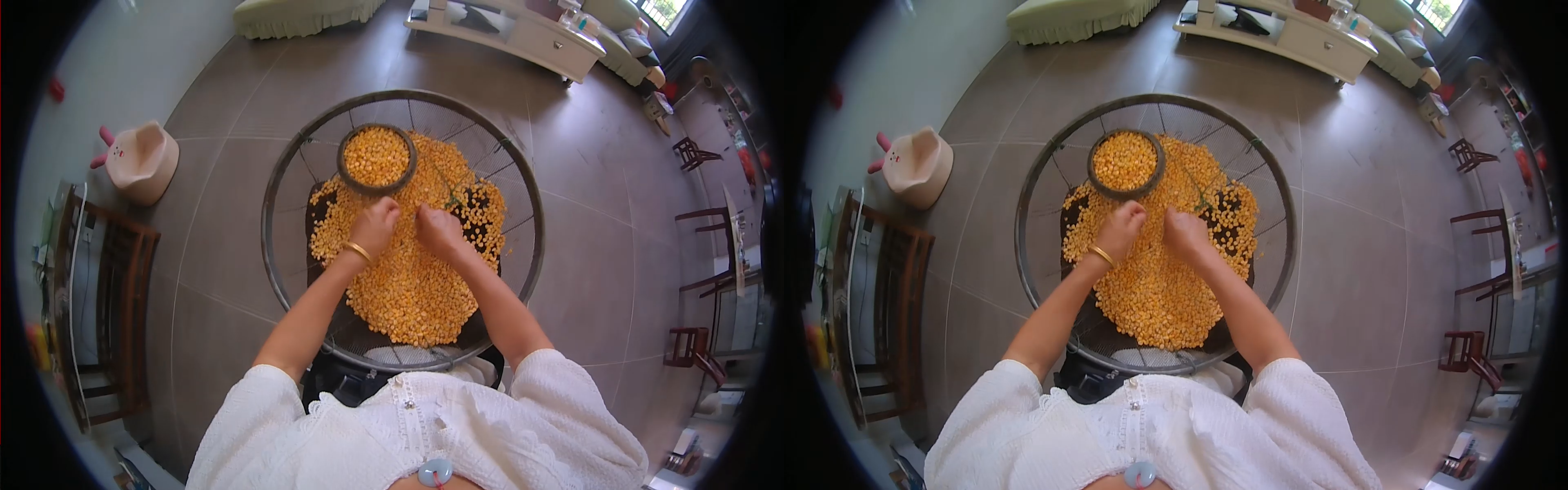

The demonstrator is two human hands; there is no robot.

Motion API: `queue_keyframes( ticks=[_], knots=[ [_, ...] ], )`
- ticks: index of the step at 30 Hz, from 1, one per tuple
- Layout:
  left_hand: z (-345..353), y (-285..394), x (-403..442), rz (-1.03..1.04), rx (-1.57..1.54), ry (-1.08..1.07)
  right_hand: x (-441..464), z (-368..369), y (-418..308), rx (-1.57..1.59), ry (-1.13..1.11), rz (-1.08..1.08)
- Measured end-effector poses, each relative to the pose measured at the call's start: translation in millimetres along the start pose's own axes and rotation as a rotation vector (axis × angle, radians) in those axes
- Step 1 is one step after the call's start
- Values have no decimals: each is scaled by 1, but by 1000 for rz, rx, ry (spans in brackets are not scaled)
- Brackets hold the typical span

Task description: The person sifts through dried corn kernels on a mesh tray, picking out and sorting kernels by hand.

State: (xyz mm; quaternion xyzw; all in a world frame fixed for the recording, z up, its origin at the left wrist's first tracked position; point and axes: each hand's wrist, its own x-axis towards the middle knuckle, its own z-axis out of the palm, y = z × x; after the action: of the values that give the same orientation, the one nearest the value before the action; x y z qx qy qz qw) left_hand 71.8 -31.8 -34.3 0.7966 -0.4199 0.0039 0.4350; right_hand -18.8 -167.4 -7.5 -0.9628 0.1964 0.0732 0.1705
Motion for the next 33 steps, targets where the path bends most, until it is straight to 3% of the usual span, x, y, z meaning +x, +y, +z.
queue_keyframes(
  ticks=[1,3,4,6,7,8,10,12,16,18,19,20,21,22,24,25,28,33],
  knots=[
    [-1,10,1,18,-1,7,0,-1,-1,69,-9,36],
    [-3,29,2,-71,543,-371,6,7,10,320,27,-10],
    [0,28,1,-55,544,-357,6,-1,15,315,47,-11],
    [8,21,-3,4,621,-372,4,-17,22,1439,-348,69],
    [10,19,-3,17,623,-361,1,-22,21,1747,-341,14],
    [12,17,-4,14,633,-363,-1,-25,21,1741,-329,1],
    [12,16,-5,17,647,-351,-2,-29,18,2108,-328,82],
    [11,17,-5,20,636,-358,-1,-25,19,2101,-322,112],
    [4,19,-3,-30,454,-299,1,-11,19,1709,-294,58],
    [2,11,1,-104,-238,-64,3,4,9,1074,12,-2],
    [-8,15,8,-91,-236,-56,4,18,11,883,120,-127],
    [-26,26,13,-445,-600,-175,6,31,12,688,223,-247],
    [-38,31,18,-800,-961,-296,-2,26,5,518,127,-206],
    [-42,28,20,-787,-961,-289,-11,18,-3,347,32,-162],
    [-46,20,16,-902,-1312,-326,-14,19,-10,216,22,-163],
    [-45,13,14,-904,-1398,-363,-14,20,-12,89,4,-155],
    [-43,7,11,-999,-1599,-393,-15,19,-11,103,-3,-176],
    [-48,18,12,-999,-1517,-326,-18,25,-16,29,33,-199]
  ],
)
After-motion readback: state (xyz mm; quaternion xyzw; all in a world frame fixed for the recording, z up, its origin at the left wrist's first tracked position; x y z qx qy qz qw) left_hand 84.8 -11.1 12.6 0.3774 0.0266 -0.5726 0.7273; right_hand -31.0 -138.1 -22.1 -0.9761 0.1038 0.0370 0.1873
